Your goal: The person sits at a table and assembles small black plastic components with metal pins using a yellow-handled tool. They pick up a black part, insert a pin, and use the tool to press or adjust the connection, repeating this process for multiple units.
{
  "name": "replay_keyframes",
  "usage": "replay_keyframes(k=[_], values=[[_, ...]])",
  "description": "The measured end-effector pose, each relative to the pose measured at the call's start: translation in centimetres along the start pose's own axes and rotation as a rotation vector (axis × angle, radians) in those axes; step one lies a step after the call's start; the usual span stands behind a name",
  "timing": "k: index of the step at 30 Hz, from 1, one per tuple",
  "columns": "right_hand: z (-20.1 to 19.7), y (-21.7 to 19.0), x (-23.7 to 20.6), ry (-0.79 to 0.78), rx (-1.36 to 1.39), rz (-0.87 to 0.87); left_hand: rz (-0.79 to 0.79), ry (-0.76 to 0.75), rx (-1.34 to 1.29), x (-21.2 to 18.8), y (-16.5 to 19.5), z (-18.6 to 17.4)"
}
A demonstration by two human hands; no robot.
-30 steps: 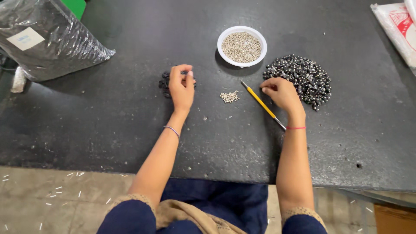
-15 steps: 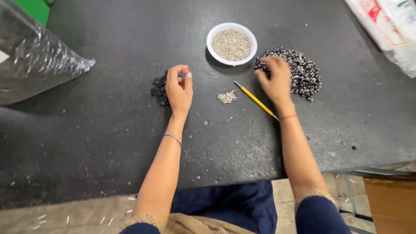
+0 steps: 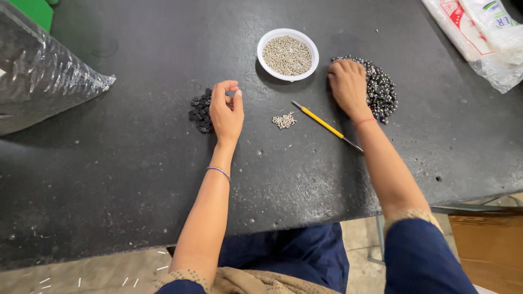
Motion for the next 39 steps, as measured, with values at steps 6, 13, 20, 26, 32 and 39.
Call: replay_keyframes(k=[6, 13, 20, 26, 32, 39], values=[[-3.3, 0.9, -6.9, -0.088, -0.083, 0.401, -0.029, -0.008, -0.026, 0.4, -0.6, -0.4], [-1.2, 2.8, -9.2, -0.184, 0.047, 0.659, 0.021, -0.030, -0.043, 0.4, -0.8, 0.9], [-0.1, 3.2, -5.5, -0.172, 0.016, 0.659, -0.003, 0.008, -0.026, 0.6, -0.5, 0.4], [-3.4, 4.1, -5.0, 0.008, -0.047, 0.749, 0.014, 0.032, -0.026, 1.1, -1.1, -0.3], [-2.6, 6.8, -3.0, -0.008, -0.010, 1.044, -0.032, 0.020, -0.051, 0.9, -1.7, 0.1], [-2.4, 4.7, -0.1, -0.083, 0.107, 0.858, -0.026, 0.020, -0.049, 0.7, -1.2, -0.1]])
Point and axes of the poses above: each hand's wrist, its own x-axis towards the middle knuckle, its own z-axis out of the palm, y = z × x, the point moved 1 cm from there along x, towards the middle knuckle, and after that the axes turned 2 degrees about z, right-handed, at the moved point
